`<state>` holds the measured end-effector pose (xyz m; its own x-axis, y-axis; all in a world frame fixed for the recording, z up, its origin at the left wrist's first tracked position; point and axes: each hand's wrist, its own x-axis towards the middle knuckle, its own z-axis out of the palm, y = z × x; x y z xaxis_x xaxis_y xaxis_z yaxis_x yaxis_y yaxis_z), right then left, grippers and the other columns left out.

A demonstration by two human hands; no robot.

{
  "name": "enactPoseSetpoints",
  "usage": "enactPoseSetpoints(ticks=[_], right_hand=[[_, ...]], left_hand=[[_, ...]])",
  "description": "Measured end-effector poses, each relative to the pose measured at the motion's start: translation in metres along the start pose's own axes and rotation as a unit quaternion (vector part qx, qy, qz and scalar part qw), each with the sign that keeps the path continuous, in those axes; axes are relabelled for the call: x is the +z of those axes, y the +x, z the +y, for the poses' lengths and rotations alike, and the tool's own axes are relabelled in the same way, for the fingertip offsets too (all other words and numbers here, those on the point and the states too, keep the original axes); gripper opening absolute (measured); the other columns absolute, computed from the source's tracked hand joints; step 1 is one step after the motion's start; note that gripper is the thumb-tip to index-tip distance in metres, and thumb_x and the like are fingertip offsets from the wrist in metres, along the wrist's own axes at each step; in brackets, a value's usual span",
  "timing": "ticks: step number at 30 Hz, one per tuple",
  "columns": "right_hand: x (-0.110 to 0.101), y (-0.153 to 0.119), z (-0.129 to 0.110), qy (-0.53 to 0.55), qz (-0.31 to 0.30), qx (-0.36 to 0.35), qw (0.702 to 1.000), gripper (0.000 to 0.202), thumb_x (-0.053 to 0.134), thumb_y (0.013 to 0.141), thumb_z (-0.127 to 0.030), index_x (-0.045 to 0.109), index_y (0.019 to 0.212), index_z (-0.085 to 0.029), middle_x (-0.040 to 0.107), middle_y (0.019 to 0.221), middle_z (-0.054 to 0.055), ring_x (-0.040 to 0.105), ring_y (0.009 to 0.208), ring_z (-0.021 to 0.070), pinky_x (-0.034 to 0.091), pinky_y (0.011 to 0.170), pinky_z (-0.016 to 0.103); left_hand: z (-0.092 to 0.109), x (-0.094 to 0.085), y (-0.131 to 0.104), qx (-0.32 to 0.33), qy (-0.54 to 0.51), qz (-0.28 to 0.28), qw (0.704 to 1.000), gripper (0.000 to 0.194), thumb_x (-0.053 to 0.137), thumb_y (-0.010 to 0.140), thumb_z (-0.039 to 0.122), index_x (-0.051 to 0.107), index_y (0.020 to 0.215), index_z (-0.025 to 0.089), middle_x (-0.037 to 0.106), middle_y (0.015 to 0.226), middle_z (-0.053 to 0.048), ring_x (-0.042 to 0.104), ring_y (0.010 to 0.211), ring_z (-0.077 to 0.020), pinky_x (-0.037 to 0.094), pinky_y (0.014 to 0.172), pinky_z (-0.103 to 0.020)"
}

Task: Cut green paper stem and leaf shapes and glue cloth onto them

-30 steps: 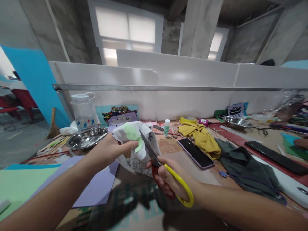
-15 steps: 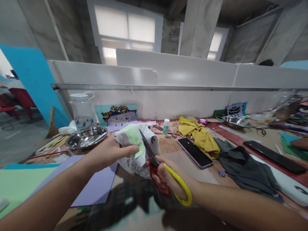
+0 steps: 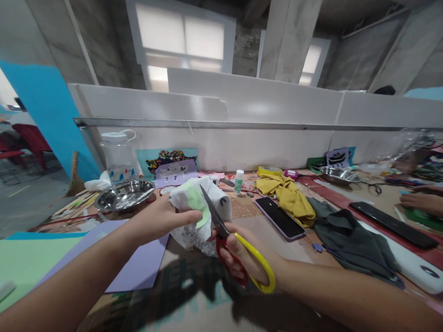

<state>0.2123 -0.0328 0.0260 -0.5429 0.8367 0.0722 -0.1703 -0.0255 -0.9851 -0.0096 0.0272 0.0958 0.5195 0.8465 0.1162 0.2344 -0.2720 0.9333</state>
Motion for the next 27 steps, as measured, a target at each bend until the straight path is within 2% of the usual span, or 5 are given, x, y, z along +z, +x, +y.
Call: enactPoseSetpoints(ticks=[8, 12, 15, 18, 27], right_hand=[[-0.001, 0.001, 0.003, 0.009, 0.018, 0.01, 1.0, 0.074, 0.066, 0.071, -0.081, 0.051, 0.107, -0.019, 0.041, 0.057, -0.012, 0.029, 0.035, 0.002, 0.027, 0.033, 0.015], [0.0, 0.002, 0.003, 0.012, 0.02, 0.01, 1.0, 0.068, 0.066, 0.074, -0.079, 0.051, 0.105, -0.019, 0.039, 0.056, -0.012, 0.027, 0.035, 0.0017, 0.026, 0.032, 0.014], [0.002, 0.002, 0.003, 0.013, 0.017, 0.021, 1.0, 0.067, 0.067, 0.075, -0.077, 0.05, 0.104, -0.019, 0.038, 0.055, -0.013, 0.026, 0.035, 0.0016, 0.025, 0.032, 0.014], [0.002, 0.002, 0.005, 0.012, 0.017, 0.012, 1.0, 0.07, 0.066, 0.074, -0.08, 0.05, 0.105, -0.019, 0.039, 0.056, -0.013, 0.026, 0.035, 0.0012, 0.026, 0.033, 0.014], [-0.001, 0.001, 0.011, -0.026, 0.017, 0.001, 1.0, 0.065, 0.055, 0.078, -0.083, 0.043, 0.093, -0.021, 0.041, 0.062, -0.009, 0.032, 0.043, 0.0032, 0.032, 0.037, 0.015]], left_hand=[[-0.005, -0.003, -0.001, 0.003, -0.001, 0.003, 1.0, 0.029, 0.079, 0.077, 0.047, 0.073, 0.088, 0.02, 0.078, 0.09, -0.006, 0.072, 0.087, -0.0259, 0.058, 0.08, -0.036], [-0.006, -0.001, 0.006, -0.043, -0.141, 0.073, 0.986, 0.049, 0.075, 0.074, 0.062, 0.071, 0.093, 0.017, 0.077, 0.087, -0.009, 0.072, 0.077, -0.0264, 0.059, 0.069, -0.036], [-0.007, 0.0, 0.009, -0.057, -0.186, 0.125, 0.973, 0.051, 0.081, 0.072, 0.055, 0.07, 0.102, 0.015, 0.078, 0.091, -0.009, 0.073, 0.08, -0.0259, 0.058, 0.068, -0.033], [-0.007, 0.0, 0.008, -0.033, -0.149, 0.132, 0.979, 0.051, 0.086, 0.069, 0.046, 0.069, 0.105, 0.015, 0.077, 0.09, -0.007, 0.072, 0.08, -0.0246, 0.057, 0.07, -0.031], [-0.005, -0.001, 0.0, 0.0, 0.036, 0.122, 0.992, 0.056, 0.08, 0.072, 0.054, 0.069, 0.11, 0.015, 0.076, 0.104, -0.011, 0.07, 0.096, -0.031, 0.057, 0.077, -0.036]])
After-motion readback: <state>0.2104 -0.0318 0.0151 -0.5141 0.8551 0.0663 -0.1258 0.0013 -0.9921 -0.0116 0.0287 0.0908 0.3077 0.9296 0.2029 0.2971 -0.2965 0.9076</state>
